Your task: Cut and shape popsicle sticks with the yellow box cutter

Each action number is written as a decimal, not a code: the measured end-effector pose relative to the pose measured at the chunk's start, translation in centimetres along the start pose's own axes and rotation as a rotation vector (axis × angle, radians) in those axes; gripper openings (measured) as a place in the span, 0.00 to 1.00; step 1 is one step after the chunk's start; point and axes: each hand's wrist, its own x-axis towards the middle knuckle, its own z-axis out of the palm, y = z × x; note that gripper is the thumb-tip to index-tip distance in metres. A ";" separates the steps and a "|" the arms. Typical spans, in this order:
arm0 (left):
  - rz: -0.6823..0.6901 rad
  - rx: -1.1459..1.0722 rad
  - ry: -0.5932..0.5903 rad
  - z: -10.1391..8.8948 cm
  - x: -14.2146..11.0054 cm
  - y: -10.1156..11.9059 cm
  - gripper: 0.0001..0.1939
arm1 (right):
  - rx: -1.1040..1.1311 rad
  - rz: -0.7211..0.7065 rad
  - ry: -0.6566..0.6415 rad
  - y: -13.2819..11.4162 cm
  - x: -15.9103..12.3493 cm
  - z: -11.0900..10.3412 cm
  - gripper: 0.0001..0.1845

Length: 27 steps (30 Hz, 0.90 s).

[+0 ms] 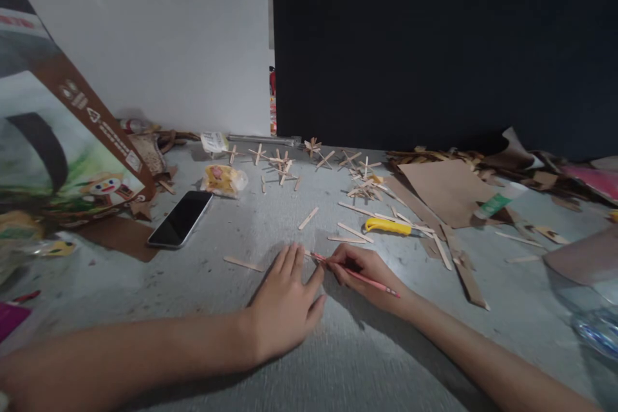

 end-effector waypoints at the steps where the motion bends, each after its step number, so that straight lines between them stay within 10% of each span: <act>1: -0.001 -0.001 0.002 0.0 0.0 0.0 0.27 | 0.010 0.006 0.000 0.1 0.0 0.0 0.24; 27: -0.011 -0.077 0.046 0.6 -0.2 -0.1 0.25 | -0.004 0.015 -0.009 -0.5 0.2 -0.2 0.27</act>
